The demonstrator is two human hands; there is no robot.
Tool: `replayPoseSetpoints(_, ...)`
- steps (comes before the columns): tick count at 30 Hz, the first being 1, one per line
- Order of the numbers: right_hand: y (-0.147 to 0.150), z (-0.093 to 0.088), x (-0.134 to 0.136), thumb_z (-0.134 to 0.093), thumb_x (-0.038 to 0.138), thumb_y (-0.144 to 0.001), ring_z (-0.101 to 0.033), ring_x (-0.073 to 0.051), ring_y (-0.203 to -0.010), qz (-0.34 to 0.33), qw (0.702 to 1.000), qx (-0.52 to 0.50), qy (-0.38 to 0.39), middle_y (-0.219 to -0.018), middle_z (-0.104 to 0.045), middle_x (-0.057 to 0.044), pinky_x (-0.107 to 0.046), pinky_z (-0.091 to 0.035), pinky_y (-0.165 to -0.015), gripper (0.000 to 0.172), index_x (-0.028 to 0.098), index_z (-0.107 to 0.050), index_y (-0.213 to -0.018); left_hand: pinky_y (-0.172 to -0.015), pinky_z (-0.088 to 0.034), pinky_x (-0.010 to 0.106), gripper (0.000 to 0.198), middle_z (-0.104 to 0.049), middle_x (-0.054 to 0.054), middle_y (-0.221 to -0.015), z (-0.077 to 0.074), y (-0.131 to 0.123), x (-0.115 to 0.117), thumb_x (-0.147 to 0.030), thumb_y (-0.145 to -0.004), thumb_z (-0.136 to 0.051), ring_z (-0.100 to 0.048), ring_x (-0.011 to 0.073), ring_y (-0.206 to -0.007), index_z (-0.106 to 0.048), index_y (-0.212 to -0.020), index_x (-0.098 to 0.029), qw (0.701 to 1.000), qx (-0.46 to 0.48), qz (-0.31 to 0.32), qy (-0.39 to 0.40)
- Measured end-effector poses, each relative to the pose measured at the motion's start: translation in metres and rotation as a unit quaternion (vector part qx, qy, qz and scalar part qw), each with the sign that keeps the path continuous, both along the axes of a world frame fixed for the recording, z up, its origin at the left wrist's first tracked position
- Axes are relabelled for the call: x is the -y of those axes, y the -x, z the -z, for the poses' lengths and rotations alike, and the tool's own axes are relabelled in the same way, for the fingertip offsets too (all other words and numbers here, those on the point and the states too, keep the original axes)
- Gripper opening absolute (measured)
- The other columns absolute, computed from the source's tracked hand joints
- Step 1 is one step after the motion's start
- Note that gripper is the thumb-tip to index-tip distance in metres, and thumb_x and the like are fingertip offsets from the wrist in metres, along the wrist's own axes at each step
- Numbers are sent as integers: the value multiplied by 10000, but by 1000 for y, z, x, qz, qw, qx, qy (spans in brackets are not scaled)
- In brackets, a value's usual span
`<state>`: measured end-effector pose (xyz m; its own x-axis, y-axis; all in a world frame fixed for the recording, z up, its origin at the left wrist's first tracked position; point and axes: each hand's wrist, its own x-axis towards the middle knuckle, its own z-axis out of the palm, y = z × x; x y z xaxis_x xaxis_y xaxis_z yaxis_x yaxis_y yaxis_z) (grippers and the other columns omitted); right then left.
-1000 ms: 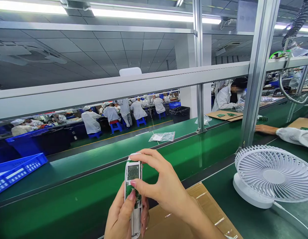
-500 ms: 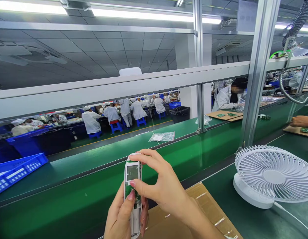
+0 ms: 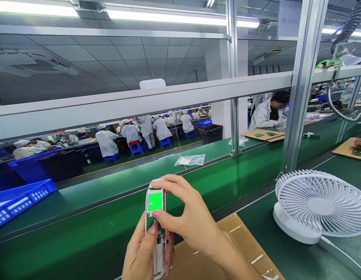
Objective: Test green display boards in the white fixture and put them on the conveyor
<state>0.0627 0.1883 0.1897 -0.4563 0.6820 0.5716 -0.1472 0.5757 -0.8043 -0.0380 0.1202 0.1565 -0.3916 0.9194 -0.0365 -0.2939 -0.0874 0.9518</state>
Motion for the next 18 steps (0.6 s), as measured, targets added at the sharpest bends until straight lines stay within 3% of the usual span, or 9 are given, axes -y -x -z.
replayPoseSetpoints(7,-1,-1,1,-636,168,-761,-513,-160,-1088,6,1000,8,-2,-1269,-497,12,-295,-428,-968,408,324,-595,-1135,-311,-328,180,563,-531,-10,-533,1,-1,0,-521,-720,-633,-389,90,-330,-464,-1136,-181,999,-6,-5,-31)
replayPoseSetpoints(18,1,0,1,-632,156,-767,-495,-146,-1112,3,1000,11,7,-1275,-482,32,-259,-433,-954,429,348,-579,-1147,-318,-327,186,675,-526,-12,-533,-1,-2,-1,-576,-654,-672,-393,94,-340,-477,-1173,-191,1000,16,-15,-2)
